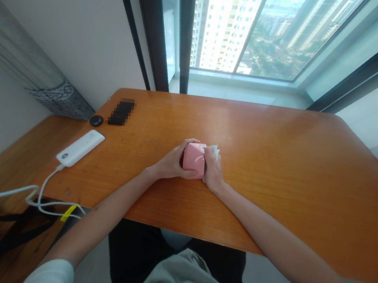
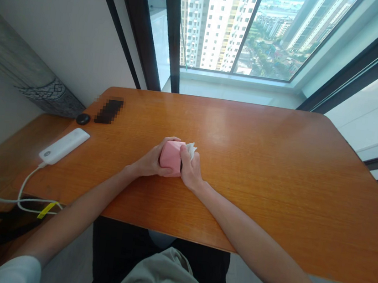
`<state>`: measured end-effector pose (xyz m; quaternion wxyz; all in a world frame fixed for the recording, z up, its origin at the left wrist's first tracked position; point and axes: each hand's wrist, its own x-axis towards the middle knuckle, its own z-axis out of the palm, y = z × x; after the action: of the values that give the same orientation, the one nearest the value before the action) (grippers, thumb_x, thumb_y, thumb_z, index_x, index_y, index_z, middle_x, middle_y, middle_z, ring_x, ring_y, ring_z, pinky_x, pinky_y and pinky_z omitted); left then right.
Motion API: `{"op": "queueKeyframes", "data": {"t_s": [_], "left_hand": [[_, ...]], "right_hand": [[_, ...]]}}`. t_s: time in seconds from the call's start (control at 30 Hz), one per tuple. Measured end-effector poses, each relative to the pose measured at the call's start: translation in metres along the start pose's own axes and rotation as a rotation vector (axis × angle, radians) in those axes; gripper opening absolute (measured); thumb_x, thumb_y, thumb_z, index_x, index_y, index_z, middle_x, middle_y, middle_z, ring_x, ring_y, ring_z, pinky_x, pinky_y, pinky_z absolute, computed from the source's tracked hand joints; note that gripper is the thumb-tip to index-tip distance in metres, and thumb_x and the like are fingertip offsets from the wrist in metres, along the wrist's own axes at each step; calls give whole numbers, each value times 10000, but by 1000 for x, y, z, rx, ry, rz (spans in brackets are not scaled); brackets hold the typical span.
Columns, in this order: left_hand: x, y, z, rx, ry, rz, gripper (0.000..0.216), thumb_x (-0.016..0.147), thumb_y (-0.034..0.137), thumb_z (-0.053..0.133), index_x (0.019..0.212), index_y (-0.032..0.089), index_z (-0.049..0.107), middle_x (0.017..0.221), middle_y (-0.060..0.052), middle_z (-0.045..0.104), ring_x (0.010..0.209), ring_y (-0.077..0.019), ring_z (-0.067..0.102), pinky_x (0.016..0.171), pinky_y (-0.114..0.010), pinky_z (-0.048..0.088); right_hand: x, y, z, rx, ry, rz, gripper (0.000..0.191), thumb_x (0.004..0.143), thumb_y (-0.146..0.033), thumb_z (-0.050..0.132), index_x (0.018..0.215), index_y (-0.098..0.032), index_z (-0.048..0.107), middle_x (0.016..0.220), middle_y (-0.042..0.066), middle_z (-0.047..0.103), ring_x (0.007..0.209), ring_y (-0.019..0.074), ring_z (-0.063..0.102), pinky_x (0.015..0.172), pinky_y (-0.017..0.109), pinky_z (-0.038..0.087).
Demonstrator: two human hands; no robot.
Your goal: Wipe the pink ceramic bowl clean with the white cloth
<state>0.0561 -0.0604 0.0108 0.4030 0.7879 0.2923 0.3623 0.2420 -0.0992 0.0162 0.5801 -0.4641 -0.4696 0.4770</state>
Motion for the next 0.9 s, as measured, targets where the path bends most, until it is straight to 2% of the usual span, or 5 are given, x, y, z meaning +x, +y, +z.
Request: {"op": "queueKeyframes", "data": {"t_s": [0.1, 0.27, 0.53, 0.73, 0.9], "left_hand": [[-2, -6, 2, -71, -10, -44, 1110, 788, 704, 884, 1660, 261, 358, 1567, -178, 585, 1334, -362, 670, 1146, -520, 557], [1, -15, -4, 209, -25, 245, 1428, 585, 676, 1036, 1729, 365, 240, 1815, -207, 244, 1676, -487, 307, 1340, -700, 334], [0, -3, -3, 175, 24, 161, 1193, 628, 586, 1030, 1612, 299, 419, 1565, -175, 554, 1427, -416, 602, 1223, -636, 501], [0, 0, -8, -309, -91, -85, 969, 758, 643, 921, 1541, 203, 558, 1519, -183, 655, 1399, -406, 659, 1189, -553, 539], [1, 6, -10, -537, -176, -219, 812, 795, 689, 843, 1434, 209, 696, 1421, -143, 758, 1406, -427, 670, 1205, -570, 535]], "right_hand": [[2, 1, -1, 16, -1, 7, 577, 950, -790, 630, 789, -236, 636, 699, -12, 593, 647, 166, 514, 600, 304, 445], [10, 0, 0, 123, 15, 48, 571, 958, -795, 609, 823, -241, 630, 747, -3, 618, 683, 174, 539, 615, 297, 476], [2, -3, -1, -16, -6, -47, 621, 971, -828, 558, 794, -239, 638, 689, 4, 592, 620, 173, 496, 555, 318, 415], [11, -7, -18, -415, -418, -535, 591, 998, -711, 593, 614, -272, 491, 552, -27, 470, 522, 149, 404, 563, 340, 365], [30, -26, -23, -518, -742, -855, 541, 958, -746, 621, 648, -303, 592, 591, -1, 561, 529, 173, 484, 552, 358, 452]]}}
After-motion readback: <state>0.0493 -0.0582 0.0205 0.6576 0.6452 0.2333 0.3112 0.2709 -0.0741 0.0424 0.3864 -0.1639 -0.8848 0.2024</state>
